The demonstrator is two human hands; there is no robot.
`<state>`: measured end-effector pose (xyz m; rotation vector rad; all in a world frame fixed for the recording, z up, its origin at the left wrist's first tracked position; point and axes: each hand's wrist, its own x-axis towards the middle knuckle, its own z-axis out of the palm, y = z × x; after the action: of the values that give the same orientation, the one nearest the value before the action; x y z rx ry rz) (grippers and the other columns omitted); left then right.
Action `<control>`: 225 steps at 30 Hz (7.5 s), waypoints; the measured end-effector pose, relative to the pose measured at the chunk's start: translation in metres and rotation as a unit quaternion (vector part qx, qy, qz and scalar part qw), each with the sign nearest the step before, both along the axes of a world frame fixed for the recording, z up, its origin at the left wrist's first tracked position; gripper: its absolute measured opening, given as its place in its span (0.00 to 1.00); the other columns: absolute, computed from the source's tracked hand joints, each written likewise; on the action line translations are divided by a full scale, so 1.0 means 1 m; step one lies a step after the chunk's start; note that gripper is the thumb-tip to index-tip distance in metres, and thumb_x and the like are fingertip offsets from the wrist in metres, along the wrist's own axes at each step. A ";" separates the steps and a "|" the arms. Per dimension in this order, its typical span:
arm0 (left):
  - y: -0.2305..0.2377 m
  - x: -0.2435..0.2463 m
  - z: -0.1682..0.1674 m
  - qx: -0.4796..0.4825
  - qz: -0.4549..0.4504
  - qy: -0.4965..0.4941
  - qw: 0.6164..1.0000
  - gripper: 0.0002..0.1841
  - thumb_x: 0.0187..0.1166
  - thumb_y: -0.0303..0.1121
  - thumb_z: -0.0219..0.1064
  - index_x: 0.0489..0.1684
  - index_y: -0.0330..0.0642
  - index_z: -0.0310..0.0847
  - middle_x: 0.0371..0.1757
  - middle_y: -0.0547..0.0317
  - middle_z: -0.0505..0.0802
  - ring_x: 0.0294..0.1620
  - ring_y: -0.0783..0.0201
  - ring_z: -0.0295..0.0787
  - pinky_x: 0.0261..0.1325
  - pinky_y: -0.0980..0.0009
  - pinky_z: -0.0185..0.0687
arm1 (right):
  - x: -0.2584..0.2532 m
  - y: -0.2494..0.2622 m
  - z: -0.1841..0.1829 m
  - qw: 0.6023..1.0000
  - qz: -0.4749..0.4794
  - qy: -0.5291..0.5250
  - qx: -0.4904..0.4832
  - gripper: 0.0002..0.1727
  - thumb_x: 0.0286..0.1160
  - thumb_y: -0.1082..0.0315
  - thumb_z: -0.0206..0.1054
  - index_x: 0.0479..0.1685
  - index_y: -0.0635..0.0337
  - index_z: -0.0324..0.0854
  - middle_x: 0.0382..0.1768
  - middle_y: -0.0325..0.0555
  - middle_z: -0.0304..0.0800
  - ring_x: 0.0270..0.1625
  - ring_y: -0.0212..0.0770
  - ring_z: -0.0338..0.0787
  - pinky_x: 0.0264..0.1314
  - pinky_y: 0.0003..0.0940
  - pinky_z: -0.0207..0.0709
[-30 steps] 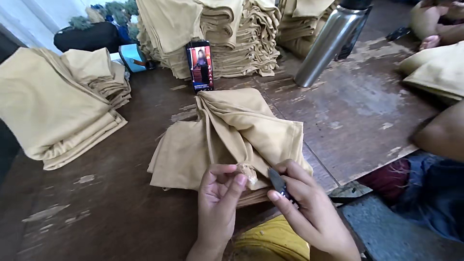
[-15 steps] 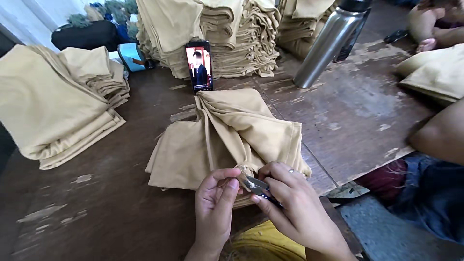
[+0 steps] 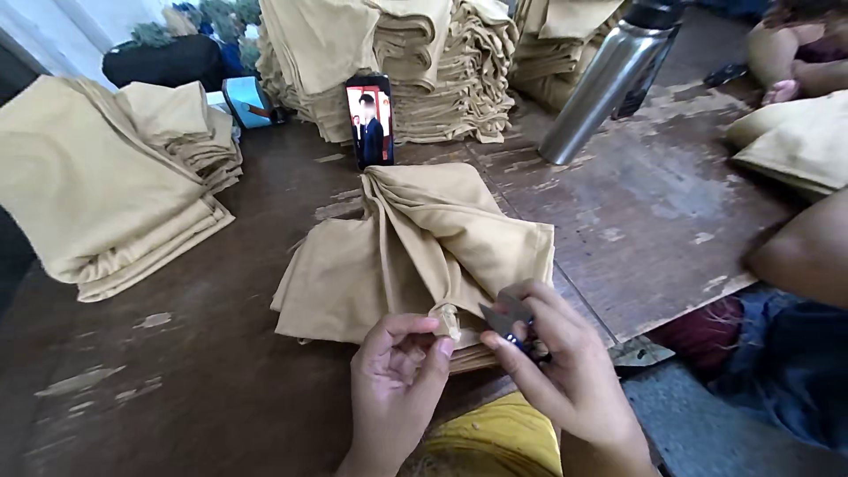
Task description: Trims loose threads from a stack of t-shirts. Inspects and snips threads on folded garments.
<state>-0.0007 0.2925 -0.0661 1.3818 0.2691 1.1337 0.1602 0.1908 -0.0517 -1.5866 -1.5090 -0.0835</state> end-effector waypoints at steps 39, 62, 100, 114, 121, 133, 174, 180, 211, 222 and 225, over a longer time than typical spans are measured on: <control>0.001 0.000 0.006 -0.230 -0.121 -0.122 0.958 0.15 0.76 0.32 0.74 0.60 0.42 0.88 0.55 0.56 0.95 0.57 0.64 0.93 0.65 0.64 0.88 | -0.009 0.001 -0.015 0.996 0.059 0.065 -0.008 0.27 0.90 0.43 0.52 0.39 0.61 0.73 0.49 0.48 0.77 0.45 0.24 0.79 0.45 0.16 0.74; -0.004 -0.003 0.001 -0.149 -0.091 -0.063 0.983 0.06 0.75 0.29 0.75 0.45 0.45 0.94 0.46 0.64 0.97 0.49 0.73 0.94 0.59 0.73 0.90 | -0.027 -0.011 -0.017 0.999 -0.009 -0.014 -0.047 0.25 0.88 0.46 0.57 0.28 0.56 0.79 0.44 0.45 0.85 0.47 0.34 0.81 0.48 0.27 0.73; -0.002 -0.009 0.000 -0.164 -0.111 -0.054 0.979 0.07 0.75 0.29 0.74 0.46 0.44 0.95 0.45 0.62 0.98 0.47 0.71 0.95 0.57 0.72 0.92 | -0.032 0.000 -0.017 0.997 -0.036 -0.055 -0.043 0.27 0.90 0.47 0.50 0.26 0.53 0.80 0.39 0.43 0.86 0.47 0.39 0.82 0.47 0.32 0.72; -0.004 -0.003 -0.002 -0.164 -0.055 -0.015 0.985 0.07 0.81 0.25 0.67 0.49 0.46 0.79 0.44 0.64 0.93 0.44 0.71 0.93 0.53 0.71 0.92 | -0.026 -0.005 -0.012 0.997 0.008 -0.018 -0.080 0.29 0.89 0.41 0.48 0.27 0.53 0.79 0.42 0.43 0.84 0.48 0.38 0.81 0.49 0.34 0.71; -0.005 -0.003 -0.005 -0.147 -0.064 -0.024 0.987 0.07 0.81 0.24 0.66 0.51 0.46 0.79 0.45 0.64 0.93 0.44 0.72 0.93 0.52 0.72 0.91 | -0.032 0.000 -0.013 0.995 -0.021 -0.053 -0.082 0.29 0.90 0.43 0.47 0.29 0.52 0.82 0.42 0.43 0.85 0.50 0.41 0.82 0.50 0.36 0.72; -0.004 -0.002 -0.008 -0.125 -0.060 -0.030 0.990 0.11 0.84 0.24 0.63 0.58 0.44 0.85 0.52 0.62 0.93 0.46 0.71 0.93 0.53 0.72 0.92 | -0.040 0.002 -0.013 0.988 -0.071 -0.095 -0.096 0.32 0.90 0.41 0.43 0.27 0.53 0.82 0.41 0.45 0.86 0.48 0.45 0.83 0.46 0.39 0.72; 0.011 -0.026 0.004 0.317 0.163 0.279 0.892 0.09 0.73 0.29 0.70 0.46 0.41 0.92 0.43 0.58 0.92 0.48 0.73 0.86 0.53 0.86 0.80 | -0.008 0.008 -0.005 0.997 0.078 0.015 0.022 0.06 0.77 0.67 0.67 0.40 0.58 0.77 0.34 0.41 0.89 0.38 0.31 0.84 0.44 0.24 0.76; 0.002 -0.007 0.007 0.264 0.127 0.251 0.923 0.15 0.79 0.26 0.64 0.60 0.32 0.89 0.47 0.51 0.94 0.44 0.76 0.90 0.50 0.85 0.85 | 0.001 0.025 -0.001 0.996 -0.005 0.030 0.084 0.07 0.77 0.71 0.66 0.34 0.63 0.75 0.34 0.44 0.85 0.34 0.24 0.81 0.37 0.14 0.74; -0.006 -0.002 -0.012 -0.129 -0.056 -0.049 0.989 0.11 0.82 0.26 0.67 0.59 0.42 0.86 0.52 0.61 0.95 0.52 0.69 0.94 0.62 0.69 0.89 | -0.028 0.004 -0.015 0.987 -0.075 -0.125 -0.076 0.33 0.91 0.40 0.43 0.33 0.55 0.82 0.45 0.51 0.87 0.48 0.47 0.85 0.49 0.41 0.76; -0.004 -0.002 -0.009 -0.194 -0.070 -0.068 0.976 0.11 0.82 0.26 0.66 0.58 0.41 0.84 0.51 0.59 0.95 0.50 0.67 0.94 0.58 0.68 0.91 | -0.029 0.003 -0.015 0.982 -0.076 -0.152 -0.086 0.37 0.89 0.35 0.39 0.31 0.55 0.81 0.46 0.51 0.87 0.48 0.48 0.85 0.48 0.42 0.75; -0.003 -0.002 -0.009 -0.209 -0.086 -0.092 0.970 0.10 0.82 0.33 0.68 0.55 0.41 0.85 0.49 0.58 0.94 0.49 0.67 0.94 0.58 0.67 0.90 | -0.030 0.004 -0.016 0.981 -0.081 -0.156 -0.085 0.36 0.90 0.38 0.39 0.31 0.55 0.82 0.46 0.51 0.88 0.49 0.49 0.86 0.48 0.42 0.76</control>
<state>-0.0024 0.2896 -0.0753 0.9028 0.2330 0.9839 0.1305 0.1946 -0.0675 -1.9007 -1.6556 -0.3152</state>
